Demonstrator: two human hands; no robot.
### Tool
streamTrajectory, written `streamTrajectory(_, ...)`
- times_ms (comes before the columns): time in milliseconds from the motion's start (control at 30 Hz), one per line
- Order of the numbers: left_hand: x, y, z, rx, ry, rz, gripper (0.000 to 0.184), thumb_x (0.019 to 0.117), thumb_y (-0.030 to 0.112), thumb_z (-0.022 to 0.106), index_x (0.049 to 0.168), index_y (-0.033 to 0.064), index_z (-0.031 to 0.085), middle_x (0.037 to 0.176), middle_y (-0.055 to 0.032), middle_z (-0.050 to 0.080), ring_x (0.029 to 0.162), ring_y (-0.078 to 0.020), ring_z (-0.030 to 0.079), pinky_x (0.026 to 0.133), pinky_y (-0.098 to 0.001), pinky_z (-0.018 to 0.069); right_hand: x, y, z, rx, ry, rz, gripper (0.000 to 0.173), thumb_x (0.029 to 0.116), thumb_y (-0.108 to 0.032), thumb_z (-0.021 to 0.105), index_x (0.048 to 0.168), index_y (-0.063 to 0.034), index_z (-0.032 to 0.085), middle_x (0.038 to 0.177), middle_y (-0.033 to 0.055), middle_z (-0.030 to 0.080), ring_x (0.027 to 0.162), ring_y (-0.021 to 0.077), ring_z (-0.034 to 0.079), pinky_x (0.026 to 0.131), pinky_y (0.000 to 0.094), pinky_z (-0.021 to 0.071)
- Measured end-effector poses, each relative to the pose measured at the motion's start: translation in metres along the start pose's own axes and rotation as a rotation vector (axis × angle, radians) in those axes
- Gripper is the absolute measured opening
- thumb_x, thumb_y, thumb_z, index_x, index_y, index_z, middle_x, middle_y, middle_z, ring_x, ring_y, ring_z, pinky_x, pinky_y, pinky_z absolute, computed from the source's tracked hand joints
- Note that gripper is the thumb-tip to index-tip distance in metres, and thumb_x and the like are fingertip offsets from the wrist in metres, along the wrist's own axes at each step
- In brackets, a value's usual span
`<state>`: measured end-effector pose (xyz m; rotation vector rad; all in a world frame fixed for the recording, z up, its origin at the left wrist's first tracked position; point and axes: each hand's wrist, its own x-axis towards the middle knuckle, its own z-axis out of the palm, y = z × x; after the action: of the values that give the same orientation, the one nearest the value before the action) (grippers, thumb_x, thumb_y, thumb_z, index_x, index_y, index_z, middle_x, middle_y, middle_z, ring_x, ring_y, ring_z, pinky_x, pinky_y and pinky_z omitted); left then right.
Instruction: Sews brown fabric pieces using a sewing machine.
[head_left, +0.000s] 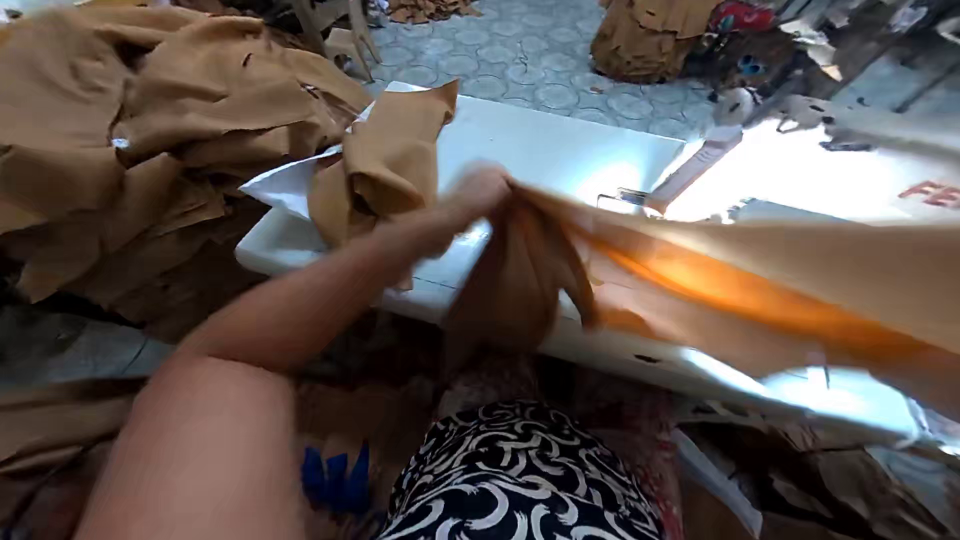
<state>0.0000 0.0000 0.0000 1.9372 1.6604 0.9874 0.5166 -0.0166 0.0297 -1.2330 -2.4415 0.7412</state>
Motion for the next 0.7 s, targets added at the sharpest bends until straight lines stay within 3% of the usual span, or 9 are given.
streamTrajectory(100,0.053,-0.02,-0.099,0.298,0.401,-0.03,0.038,0.1025,0.009,0.046,0.134,-0.0108,0.056,0.138,-0.0324,0.055,0.133,-0.0388,0.053,0.116,-0.0479,0.0374,0.009,-0.078,0.051,-0.577,0.503,-0.341,0.029,0.1011,-0.019,0.057,0.115,0.0041,0.067,0.094,0.0202,0.068,0.083,0.0266,0.067,0.07,0.041,0.0555)
streamTrajectory(167,0.071,-0.048,-0.157,0.55,0.463,-0.242,0.036,0.1015,0.008,0.053,0.131,-0.0119,0.057,0.137,-0.0376,0.054,0.134,-0.0514,0.049,0.114,-0.0657,0.0318,0.065,-0.11,0.095,-0.64,0.712,-0.423,0.021,0.099,-0.01,0.058,0.107,-0.0002,0.075,0.082,0.0223,0.068,0.064,0.0373,0.065,0.052,0.0501,0.0485)
streamTrajectory(267,0.103,-0.137,-0.225,0.815,0.408,-0.515,0.044,0.086,0.019,0.068,0.119,-0.0104,0.06,0.125,-0.0414,0.058,0.121,-0.0609,0.054,0.094,-0.0841,0.0354,0.131,-0.116,0.142,-0.532,0.636,-0.449,0.02,0.0937,0.001,0.059,0.102,-0.0059,0.076,0.088,0.0188,0.07,0.054,0.0337,0.063,0.042,0.0455,0.0457)
streamTrajectory(367,0.063,-0.047,-0.175,0.762,0.33,-0.364,0.041,0.0929,0.017,0.066,0.125,-0.0077,0.061,0.127,-0.0421,0.057,0.123,-0.062,0.052,0.097,-0.0815,0.0349,0.166,-0.126,0.16,-0.484,0.596,-0.466,0.018,0.0906,0.006,0.059,0.096,-0.0045,0.073,0.093,0.0174,0.07,0.064,0.0341,0.067,0.045,0.0446,0.0484)
streamTrajectory(433,0.021,0.038,-0.109,0.656,0.183,0.064,0.044,0.1008,0.024,0.06,0.131,-0.0083,0.057,0.132,-0.0376,0.057,0.128,-0.0551,0.052,0.106,-0.07,0.0376,0.181,-0.133,0.163,-0.456,0.623,-0.46,0.018,0.0908,0.006,0.06,0.097,-0.0038,0.074,0.096,0.0186,0.071,0.07,0.036,0.07,0.048,0.0461,0.0505)
streamTrajectory(467,0.008,0.056,-0.077,0.57,0.09,0.331,0.044,0.0983,0.028,0.061,0.122,-0.0088,0.058,0.135,-0.0333,0.057,0.129,-0.0484,0.055,0.107,-0.0618,0.043,0.186,-0.135,0.163,-0.441,0.635,-0.453,0.019,0.0909,0.006,0.06,0.099,-0.0031,0.075,0.096,0.0195,0.071,0.072,0.0369,0.07,0.049,0.0474,0.0518)
streamTrajectory(567,-0.002,0.056,0.0,0.319,-0.274,0.741,0.016,0.0952,0.008,0.062,0.109,0.0005,0.067,0.151,-0.0248,0.05,0.131,-0.0371,0.059,0.102,-0.0501,0.0514,0.189,-0.133,0.165,-0.4,0.78,-0.481,0.018,0.0923,0.003,0.06,0.099,-0.0026,0.075,0.096,0.0197,0.072,0.084,0.0366,0.072,0.061,0.0453,0.0561)
streamTrajectory(633,0.012,0.035,0.02,0.222,-0.362,0.804,0.022,0.0951,-0.005,0.053,0.108,-0.0009,0.071,0.141,-0.0226,0.06,0.125,-0.0327,0.064,0.101,-0.045,0.055,0.174,-0.124,0.174,-0.323,0.837,-0.682,0.016,0.0942,0.001,0.061,0.103,-0.0002,0.075,0.095,0.0199,0.07,0.089,0.0338,0.068,0.074,0.0412,0.0563)
streamTrajectory(700,0.035,0.021,0.018,0.143,-0.349,0.775,0.03,0.0879,-0.012,0.048,0.107,-0.007,0.07,0.131,-0.0248,0.066,0.124,-0.0336,0.065,0.105,-0.0442,0.052,0.154,-0.112,0.192,-0.253,0.69,-0.909,0.016,0.0936,-0.004,0.061,0.101,-0.0017,0.075,0.092,0.016,0.072,0.09,0.029,0.07,0.08,0.0398,0.0564)
